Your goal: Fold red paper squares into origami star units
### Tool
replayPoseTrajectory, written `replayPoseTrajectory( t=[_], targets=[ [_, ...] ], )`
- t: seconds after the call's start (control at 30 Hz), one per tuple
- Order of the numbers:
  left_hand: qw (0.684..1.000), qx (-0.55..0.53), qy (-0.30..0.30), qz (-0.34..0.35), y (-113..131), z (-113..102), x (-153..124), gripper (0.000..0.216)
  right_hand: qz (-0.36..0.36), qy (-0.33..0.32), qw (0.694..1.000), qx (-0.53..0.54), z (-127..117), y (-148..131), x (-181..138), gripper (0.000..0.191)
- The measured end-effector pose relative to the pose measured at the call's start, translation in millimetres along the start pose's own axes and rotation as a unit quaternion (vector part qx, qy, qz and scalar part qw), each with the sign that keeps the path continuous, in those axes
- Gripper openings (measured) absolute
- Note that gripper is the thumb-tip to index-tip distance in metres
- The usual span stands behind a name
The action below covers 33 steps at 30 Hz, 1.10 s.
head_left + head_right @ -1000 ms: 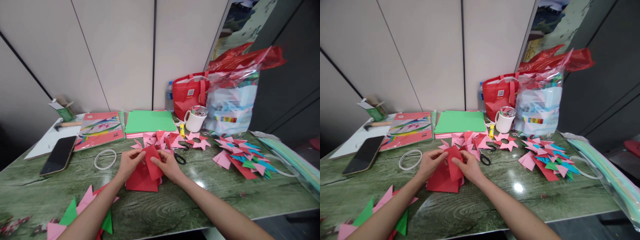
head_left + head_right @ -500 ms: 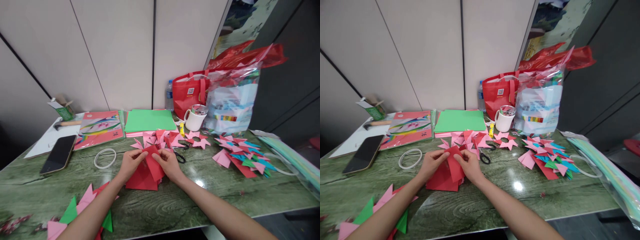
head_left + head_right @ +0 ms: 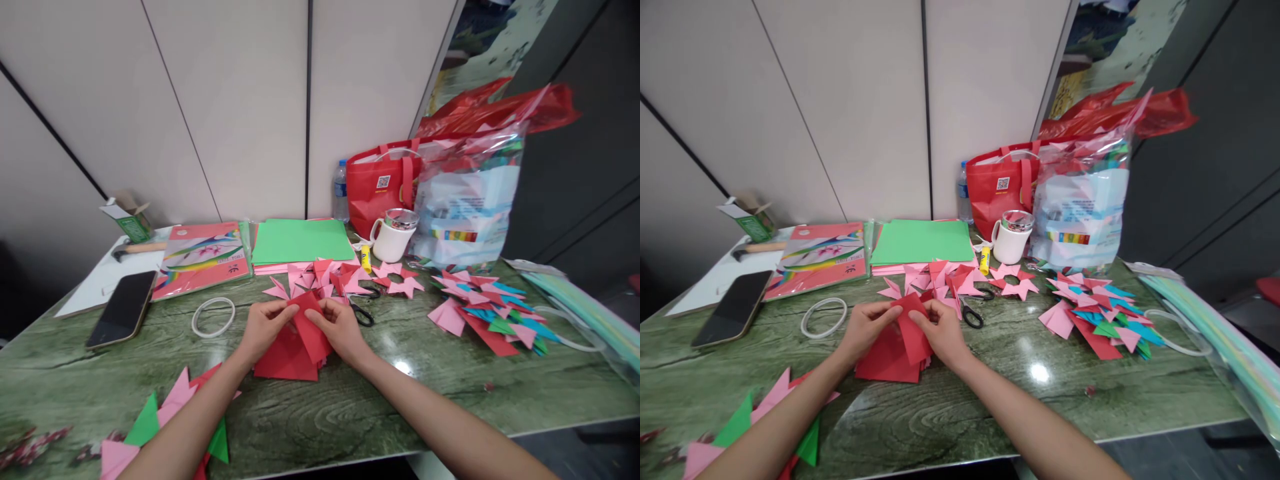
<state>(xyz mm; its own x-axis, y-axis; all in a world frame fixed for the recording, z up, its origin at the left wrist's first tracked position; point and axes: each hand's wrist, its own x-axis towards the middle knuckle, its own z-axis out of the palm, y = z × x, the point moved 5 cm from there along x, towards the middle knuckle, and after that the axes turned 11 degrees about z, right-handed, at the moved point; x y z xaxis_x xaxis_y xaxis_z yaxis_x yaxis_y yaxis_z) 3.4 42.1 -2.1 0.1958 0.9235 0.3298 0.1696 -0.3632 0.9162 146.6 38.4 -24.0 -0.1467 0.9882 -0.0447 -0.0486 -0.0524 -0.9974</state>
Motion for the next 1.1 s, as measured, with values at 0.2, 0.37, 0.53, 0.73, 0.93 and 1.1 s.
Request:
replayPoseTrajectory(
  t=[0.2, 0.37, 0.53, 0.73, 0.93, 1.1],
  targets=[
    [1.000, -0.011, -0.008, -0.001, 2.7, 0.7, -0.1, 0.028, 0.004, 0.002, 1.000, -0.005, -0.7, -0.5, -0.4, 0.025],
    [1.000, -0.017, -0.020, -0.003, -0.8, 0.6, -0.2, 0.029, 0.008, 0.002, 1.000, -0.002, -1.2, 0.6, 0.3, 0.023],
    [0.999, -0.035, -0.026, -0.011, -3.5, 0.9, -0.9, 0.028, 0.008, 0.000, 1.000, -0.009, -1.4, 0.6, 0.8, 0.024],
    [0.998, -0.057, -0.020, -0.021, -4.5, 2.1, -1.2, 0.027, 0.000, 0.006, 1.000, -0.014, -2.2, -0.5, 0.7, 0.025],
    [0.999, -0.048, -0.009, -0.020, -3.3, 1.3, -1.6, 0.029, -0.006, 0.015, 0.999, -0.034, -2.2, -3.3, 0.0, 0.026],
    [0.999, -0.050, -0.014, -0.016, -1.7, 2.0, -1.2, 0.029, 0.000, 0.013, 0.999, -0.032, -2.2, -2.6, 0.4, 0.027]
  ],
)
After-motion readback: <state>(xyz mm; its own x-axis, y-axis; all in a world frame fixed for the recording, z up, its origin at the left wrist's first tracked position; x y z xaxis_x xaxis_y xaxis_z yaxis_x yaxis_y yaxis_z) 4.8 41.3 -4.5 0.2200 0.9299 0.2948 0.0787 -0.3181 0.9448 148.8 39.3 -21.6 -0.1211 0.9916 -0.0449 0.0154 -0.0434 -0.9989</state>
